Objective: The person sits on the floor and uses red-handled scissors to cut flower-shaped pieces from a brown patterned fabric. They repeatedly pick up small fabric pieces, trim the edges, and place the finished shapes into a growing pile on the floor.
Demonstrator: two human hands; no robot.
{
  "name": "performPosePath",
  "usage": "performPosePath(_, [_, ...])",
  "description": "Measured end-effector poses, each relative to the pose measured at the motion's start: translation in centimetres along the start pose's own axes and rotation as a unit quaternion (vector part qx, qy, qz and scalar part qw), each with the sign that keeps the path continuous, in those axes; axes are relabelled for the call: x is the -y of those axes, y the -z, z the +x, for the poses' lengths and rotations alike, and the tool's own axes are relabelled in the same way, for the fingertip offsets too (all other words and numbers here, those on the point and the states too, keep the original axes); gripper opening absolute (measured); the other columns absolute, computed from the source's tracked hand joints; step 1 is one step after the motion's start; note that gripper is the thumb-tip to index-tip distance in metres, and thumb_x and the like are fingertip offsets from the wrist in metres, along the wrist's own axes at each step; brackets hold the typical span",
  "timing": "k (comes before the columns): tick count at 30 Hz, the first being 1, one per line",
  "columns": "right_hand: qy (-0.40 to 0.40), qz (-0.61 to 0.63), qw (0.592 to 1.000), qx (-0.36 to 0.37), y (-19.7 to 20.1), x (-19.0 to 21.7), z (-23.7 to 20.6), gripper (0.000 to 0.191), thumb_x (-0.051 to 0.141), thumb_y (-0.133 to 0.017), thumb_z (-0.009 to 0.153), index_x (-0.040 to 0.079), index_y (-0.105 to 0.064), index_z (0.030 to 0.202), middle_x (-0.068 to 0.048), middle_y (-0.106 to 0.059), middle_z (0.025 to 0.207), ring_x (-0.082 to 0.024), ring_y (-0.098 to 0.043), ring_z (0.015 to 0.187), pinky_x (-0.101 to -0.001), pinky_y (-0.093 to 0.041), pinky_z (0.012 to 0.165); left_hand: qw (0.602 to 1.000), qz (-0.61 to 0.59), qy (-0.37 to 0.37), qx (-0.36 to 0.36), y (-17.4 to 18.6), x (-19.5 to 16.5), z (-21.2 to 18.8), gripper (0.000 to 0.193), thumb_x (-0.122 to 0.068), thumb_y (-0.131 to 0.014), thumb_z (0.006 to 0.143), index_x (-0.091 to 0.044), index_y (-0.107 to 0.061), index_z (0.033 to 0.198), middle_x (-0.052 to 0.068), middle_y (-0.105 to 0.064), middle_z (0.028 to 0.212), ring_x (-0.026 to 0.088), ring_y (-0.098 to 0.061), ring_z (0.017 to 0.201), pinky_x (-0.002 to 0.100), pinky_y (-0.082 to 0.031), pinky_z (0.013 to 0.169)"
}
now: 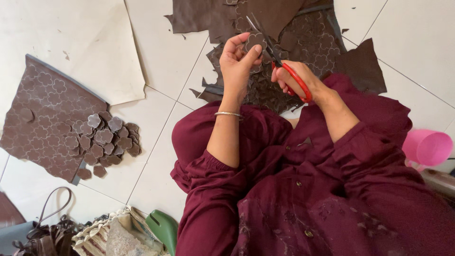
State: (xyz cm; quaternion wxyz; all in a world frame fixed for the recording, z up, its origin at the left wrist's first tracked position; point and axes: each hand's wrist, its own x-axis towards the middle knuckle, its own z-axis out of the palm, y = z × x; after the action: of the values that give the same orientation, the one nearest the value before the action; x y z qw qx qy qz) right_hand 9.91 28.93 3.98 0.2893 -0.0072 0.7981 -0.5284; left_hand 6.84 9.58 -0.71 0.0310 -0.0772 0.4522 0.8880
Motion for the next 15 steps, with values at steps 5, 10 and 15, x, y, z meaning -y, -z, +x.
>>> performPosePath(5, [0.06,0.023,0.997,0.042,0.0,-0.58,-0.06,0.072,0.075,-0.049,0.094,0.006,-0.063,0.105,0.001,-0.056,0.075,-0.009,-0.056,0.067,-0.0242,-0.049,0.06,1.0,-0.003,-0.008,0.006,0.01,0.06,0.05,0.034,0.005,-0.074,0.091,0.002,-0.059,0.121,0.009,-0.074,0.098,0.011,-0.068,0.078,0.024,-0.056,0.067])
performPosePath(10, [0.044,0.025,0.998,0.029,-0.18,-0.59,-0.29,0.071,0.075,-0.047,0.094,0.006,-0.06,0.099,0.0,-0.055,0.073,-0.01,-0.055,0.063,-0.0251,-0.047,0.057,1.0,-0.006,-0.019,0.007,-0.16,0.12,-0.13,0.033,0.005,-0.073,0.091,0.001,-0.058,0.121,0.008,-0.073,0.1,0.011,-0.067,0.078,0.024,-0.056,0.067])
performPosePath(15, [0.041,0.019,0.999,0.005,-0.89,-0.88,-0.32,0.066,0.073,-0.044,0.096,0.009,-0.058,0.094,0.001,-0.055,0.072,-0.008,-0.055,0.062,-0.0243,-0.046,0.054,0.999,-0.03,-0.016,-0.001,-0.48,0.45,-0.46,0.03,0.004,-0.073,0.092,0.0,-0.057,0.117,0.009,-0.072,0.097,0.012,-0.067,0.077,0.024,-0.055,0.067])
